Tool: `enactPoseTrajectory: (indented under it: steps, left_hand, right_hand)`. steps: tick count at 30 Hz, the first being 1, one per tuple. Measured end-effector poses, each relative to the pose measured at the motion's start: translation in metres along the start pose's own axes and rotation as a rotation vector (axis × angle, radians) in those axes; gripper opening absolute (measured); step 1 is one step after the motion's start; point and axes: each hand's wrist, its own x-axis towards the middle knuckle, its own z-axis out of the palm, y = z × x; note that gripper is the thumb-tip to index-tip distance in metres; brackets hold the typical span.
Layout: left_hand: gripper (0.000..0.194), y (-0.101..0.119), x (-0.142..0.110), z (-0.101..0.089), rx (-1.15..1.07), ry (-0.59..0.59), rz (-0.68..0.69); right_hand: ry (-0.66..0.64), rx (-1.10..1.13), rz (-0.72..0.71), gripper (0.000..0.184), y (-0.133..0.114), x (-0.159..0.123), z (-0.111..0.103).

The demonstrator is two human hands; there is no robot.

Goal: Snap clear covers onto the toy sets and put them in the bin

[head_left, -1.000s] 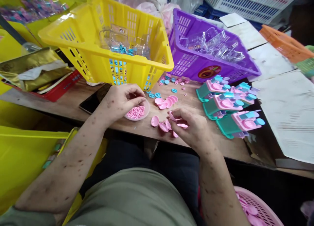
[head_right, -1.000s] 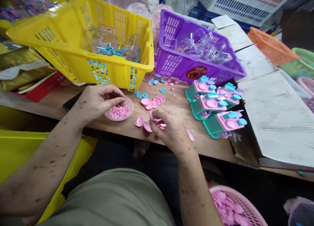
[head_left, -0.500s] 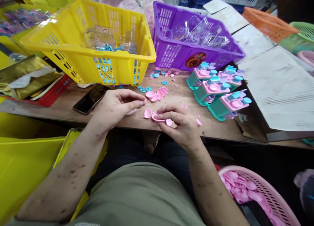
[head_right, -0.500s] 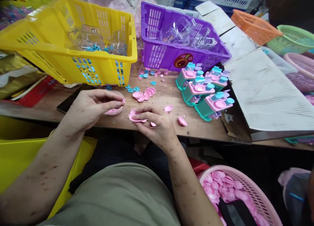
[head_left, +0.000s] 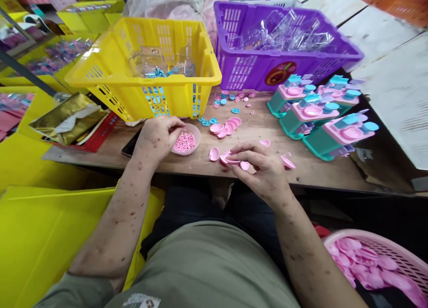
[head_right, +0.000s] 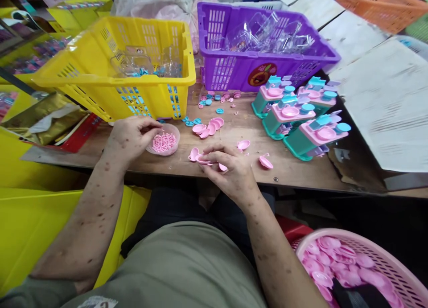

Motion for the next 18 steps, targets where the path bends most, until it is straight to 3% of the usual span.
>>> enactPoseTrajectory:
  steps: [6,10,12,15,18]
  left_hand:
    - [0.018,0.01,-0.009,0.0,-0.335,0.02,-0.016]
    - [0.019,0.003,-0.006,0.002,-0.136,0.075,-0.008]
    - [0.019,-0.003,-0.002,0.001,-0.01,0.024,0.002]
    - [0.017,-0.008,0.001,-0.002,-0.016,-0.076,-0.02]
    - [0.019,-0.008,0.002,-0.006,-0.068,-0.08,-0.083]
  right_hand:
    - [-0.017,0.068,-0.076,0.013,-0.003,0.004,0.008]
    - [-0.04,0.068,-0.088,0.016,-0.003,0.005,0.014]
    - [-0.045,0.054,-0.093,0.016,-0.002,0.005,0.015]
    - [-0.05,0.05,-0.097,0.015,0.0,0.003,0.015]
    - [-0.042,0.058,-0.095,0.015,0.001,0.002,0.015]
